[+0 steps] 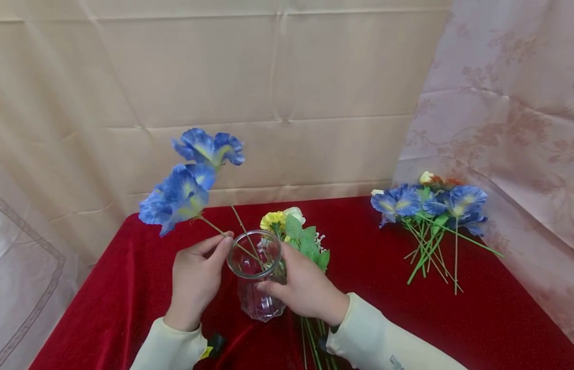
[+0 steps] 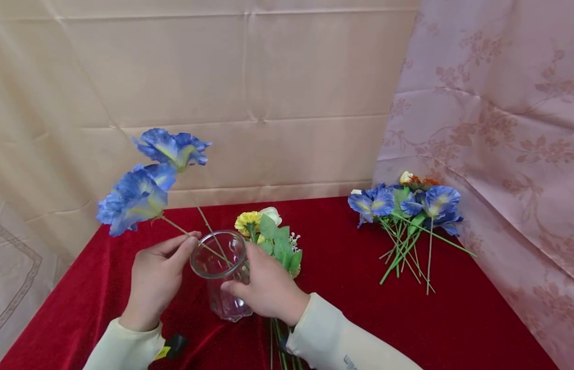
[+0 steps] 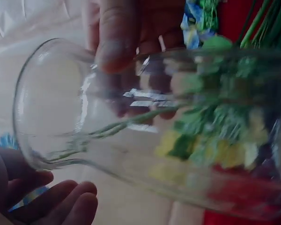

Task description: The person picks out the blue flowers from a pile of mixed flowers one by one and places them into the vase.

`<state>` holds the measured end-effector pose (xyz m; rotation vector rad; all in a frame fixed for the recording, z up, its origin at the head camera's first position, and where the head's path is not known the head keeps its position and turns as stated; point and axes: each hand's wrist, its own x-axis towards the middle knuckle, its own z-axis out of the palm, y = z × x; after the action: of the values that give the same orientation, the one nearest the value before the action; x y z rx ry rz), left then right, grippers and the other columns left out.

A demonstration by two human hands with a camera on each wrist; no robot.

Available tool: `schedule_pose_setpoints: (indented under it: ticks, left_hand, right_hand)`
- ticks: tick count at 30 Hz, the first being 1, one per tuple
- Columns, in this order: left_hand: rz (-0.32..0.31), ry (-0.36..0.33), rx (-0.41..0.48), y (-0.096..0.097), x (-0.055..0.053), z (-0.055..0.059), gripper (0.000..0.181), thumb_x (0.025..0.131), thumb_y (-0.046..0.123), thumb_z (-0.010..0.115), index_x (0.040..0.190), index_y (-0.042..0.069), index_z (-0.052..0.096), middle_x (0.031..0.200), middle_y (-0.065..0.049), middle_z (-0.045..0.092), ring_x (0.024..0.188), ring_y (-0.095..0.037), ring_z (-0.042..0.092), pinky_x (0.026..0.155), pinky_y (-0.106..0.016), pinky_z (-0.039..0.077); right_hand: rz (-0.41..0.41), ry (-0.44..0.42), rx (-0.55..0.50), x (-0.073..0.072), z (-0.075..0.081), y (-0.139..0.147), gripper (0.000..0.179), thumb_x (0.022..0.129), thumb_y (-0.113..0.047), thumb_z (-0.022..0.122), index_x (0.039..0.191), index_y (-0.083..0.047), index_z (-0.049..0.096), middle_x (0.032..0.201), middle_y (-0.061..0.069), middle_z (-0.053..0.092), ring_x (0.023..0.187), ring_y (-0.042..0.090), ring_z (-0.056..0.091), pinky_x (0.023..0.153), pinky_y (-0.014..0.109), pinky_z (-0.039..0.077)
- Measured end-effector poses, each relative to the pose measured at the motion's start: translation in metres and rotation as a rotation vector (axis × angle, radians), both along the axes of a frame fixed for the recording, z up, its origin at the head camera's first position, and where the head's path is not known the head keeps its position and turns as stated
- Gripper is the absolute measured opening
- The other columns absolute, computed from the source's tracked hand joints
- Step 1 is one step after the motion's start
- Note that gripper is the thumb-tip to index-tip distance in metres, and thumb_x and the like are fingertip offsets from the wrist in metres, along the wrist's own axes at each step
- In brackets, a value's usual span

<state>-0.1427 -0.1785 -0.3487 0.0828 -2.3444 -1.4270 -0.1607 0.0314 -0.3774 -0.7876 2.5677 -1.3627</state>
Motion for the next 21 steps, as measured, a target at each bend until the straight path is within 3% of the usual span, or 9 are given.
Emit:
schedule_pose_setpoints:
  ticks: [3, 6, 8, 10, 12, 14, 18, 21]
  left_hand:
    - [-0.133, -0.044, 0.021, -0.001, 0.000, -0.007, 0.039, 0.104, 0.036, 0.055, 0.129, 0.008, 0.067, 0.124, -0.003, 0.068, 0.119, -0.016, 0.059, 0.099, -0.038, 0.046]
    - [-0.340, -0.032, 0.127, -0.002, 0.002, -0.015, 0.047, 0.109, 0.032, 0.041, 0.145, 0.004, 0.050, 0.140, -0.010, 0.056, 0.132, -0.023, 0.047, 0.109, -0.044, 0.034]
    - [-0.494, -0.034, 0.223, -0.003, 0.002, -0.022, 0.051, 0.109, 0.028, 0.041, 0.152, 0.002, 0.036, 0.148, -0.015, 0.047, 0.138, -0.028, 0.039, 0.111, -0.042, 0.030]
    - [-0.595, -0.045, 0.284, -0.004, 0.001, -0.028, 0.062, 0.105, 0.029, 0.051, 0.156, 0.003, 0.026, 0.152, -0.017, 0.040, 0.139, -0.031, 0.037, 0.109, -0.036, 0.033]
    - [-0.646, -0.057, 0.280, -0.005, -0.001, -0.034, 0.072, 0.100, 0.029, 0.062, 0.157, 0.007, 0.023, 0.155, -0.015, 0.037, 0.140, -0.031, 0.035, 0.108, -0.034, 0.035]
    - [-0.672, -0.078, 0.270, -0.006, -0.003, -0.038, 0.077, 0.095, 0.028, 0.071, 0.155, 0.010, 0.028, 0.153, -0.014, 0.038, 0.138, -0.031, 0.039, 0.107, -0.040, 0.037]
    - [-0.657, -0.124, 0.234, -0.005, -0.006, -0.040, 0.075, 0.088, 0.019, 0.078, 0.151, 0.015, 0.039, 0.144, -0.014, 0.049, 0.131, -0.033, 0.047, 0.103, -0.054, 0.039]
    - [-0.603, -0.125, 0.167, -0.003, -0.008, -0.039, 0.077, 0.082, 0.018, 0.084, 0.148, 0.017, 0.043, 0.140, -0.011, 0.053, 0.127, -0.031, 0.051, 0.101, -0.053, 0.042]
  right_hand:
    - [-0.008, 0.002, 0.007, 0.001, -0.002, 0.001, 0.077, 0.086, -0.037, 0.080, 0.148, -0.020, 0.037, 0.135, -0.005, 0.054, 0.123, 0.013, 0.052, 0.100, 0.046, 0.045]
    - [-0.011, 0.011, 0.010, 0.001, -0.003, 0.001, 0.076, 0.086, -0.038, 0.080, 0.147, -0.019, 0.037, 0.134, -0.005, 0.055, 0.122, 0.014, 0.053, 0.099, 0.045, 0.046]
    - [-0.009, 0.026, 0.012, 0.001, -0.004, 0.001, 0.076, 0.087, -0.037, 0.079, 0.146, -0.017, 0.038, 0.133, -0.003, 0.055, 0.122, 0.014, 0.053, 0.099, 0.045, 0.046]
    - [-0.007, 0.039, 0.015, 0.001, -0.004, 0.001, 0.074, 0.087, -0.036, 0.079, 0.146, -0.016, 0.038, 0.133, -0.002, 0.056, 0.121, 0.014, 0.054, 0.099, 0.045, 0.046]
    - [-0.006, 0.047, 0.018, 0.001, -0.004, 0.001, 0.074, 0.088, -0.036, 0.078, 0.146, -0.016, 0.038, 0.133, -0.001, 0.056, 0.122, 0.013, 0.053, 0.099, 0.045, 0.046]
    - [-0.008, 0.055, 0.024, 0.001, -0.005, 0.001, 0.073, 0.088, -0.037, 0.078, 0.145, -0.016, 0.039, 0.132, -0.002, 0.056, 0.122, 0.013, 0.053, 0.100, 0.045, 0.045]
    - [-0.015, 0.075, 0.040, 0.002, -0.005, 0.001, 0.070, 0.088, -0.037, 0.078, 0.144, -0.016, 0.041, 0.131, -0.003, 0.056, 0.123, 0.012, 0.053, 0.101, 0.045, 0.044]
    - [-0.015, 0.100, 0.056, 0.002, -0.005, 0.000, 0.069, 0.089, -0.037, 0.077, 0.143, -0.015, 0.042, 0.131, -0.003, 0.057, 0.121, 0.012, 0.053, 0.100, 0.043, 0.045]
